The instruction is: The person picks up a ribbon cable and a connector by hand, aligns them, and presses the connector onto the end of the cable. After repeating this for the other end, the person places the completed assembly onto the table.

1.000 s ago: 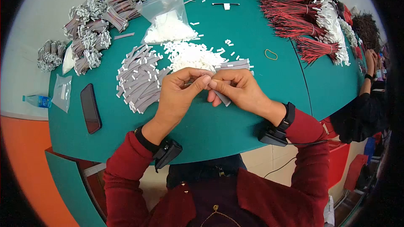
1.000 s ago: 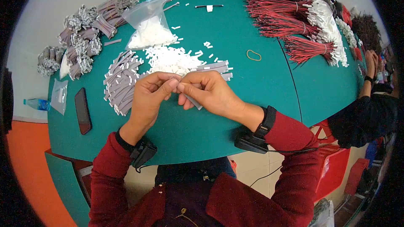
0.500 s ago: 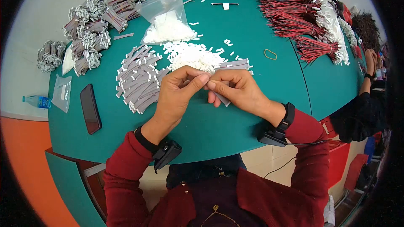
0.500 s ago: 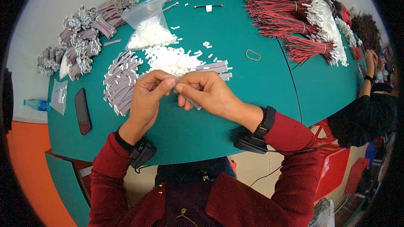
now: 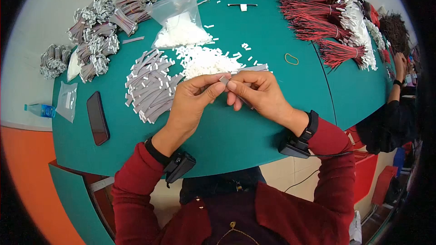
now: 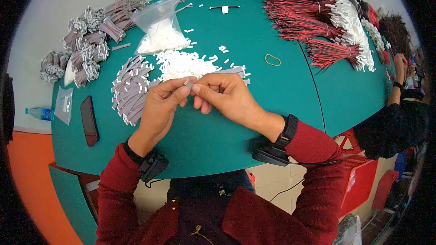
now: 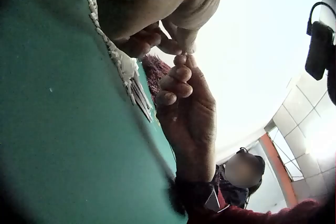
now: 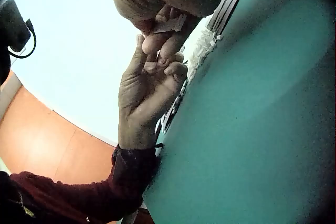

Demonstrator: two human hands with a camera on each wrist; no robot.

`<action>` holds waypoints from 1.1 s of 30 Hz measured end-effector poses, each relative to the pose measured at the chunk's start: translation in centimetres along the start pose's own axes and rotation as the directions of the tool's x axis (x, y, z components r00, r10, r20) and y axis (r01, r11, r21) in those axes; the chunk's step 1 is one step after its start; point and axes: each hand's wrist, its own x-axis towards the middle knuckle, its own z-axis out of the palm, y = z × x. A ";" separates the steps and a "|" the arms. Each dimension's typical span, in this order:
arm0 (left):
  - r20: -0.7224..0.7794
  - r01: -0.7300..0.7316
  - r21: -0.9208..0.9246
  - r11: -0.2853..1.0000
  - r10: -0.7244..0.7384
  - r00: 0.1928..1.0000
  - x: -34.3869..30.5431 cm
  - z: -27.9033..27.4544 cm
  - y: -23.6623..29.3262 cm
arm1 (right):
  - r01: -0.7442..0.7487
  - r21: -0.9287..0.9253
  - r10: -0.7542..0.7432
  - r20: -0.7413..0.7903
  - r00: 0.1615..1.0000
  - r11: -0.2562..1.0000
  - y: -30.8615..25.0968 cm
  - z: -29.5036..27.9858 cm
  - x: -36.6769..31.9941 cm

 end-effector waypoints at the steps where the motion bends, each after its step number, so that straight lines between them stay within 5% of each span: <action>1: -0.005 0.013 -0.001 1.000 -0.013 1.000 0.0 0.0 0.1 | 0.000 0.003 0.000 0.001 1.000 1.000 0.0 0.0 0.0; 20: -0.043 -0.097 0.104 0.990 0.102 0.994 0.0 -0.2 -0.1 | 0.043 0.004 -0.043 0.029 0.999 0.999 0.8 0.4 0.0; 27: -0.001 -0.146 0.106 0.984 0.147 0.989 -0.1 0.3 0.1 | -0.058 0.020 0.057 0.034 0.998 0.998 0.3 0.5 -0.1; 33: -0.041 -0.058 0.229 0.972 0.069 0.997 0.4 -0.5 0.1 | 0.015 0.002 -0.015 -0.020 1.000 1.000 0.6 0.0 0.1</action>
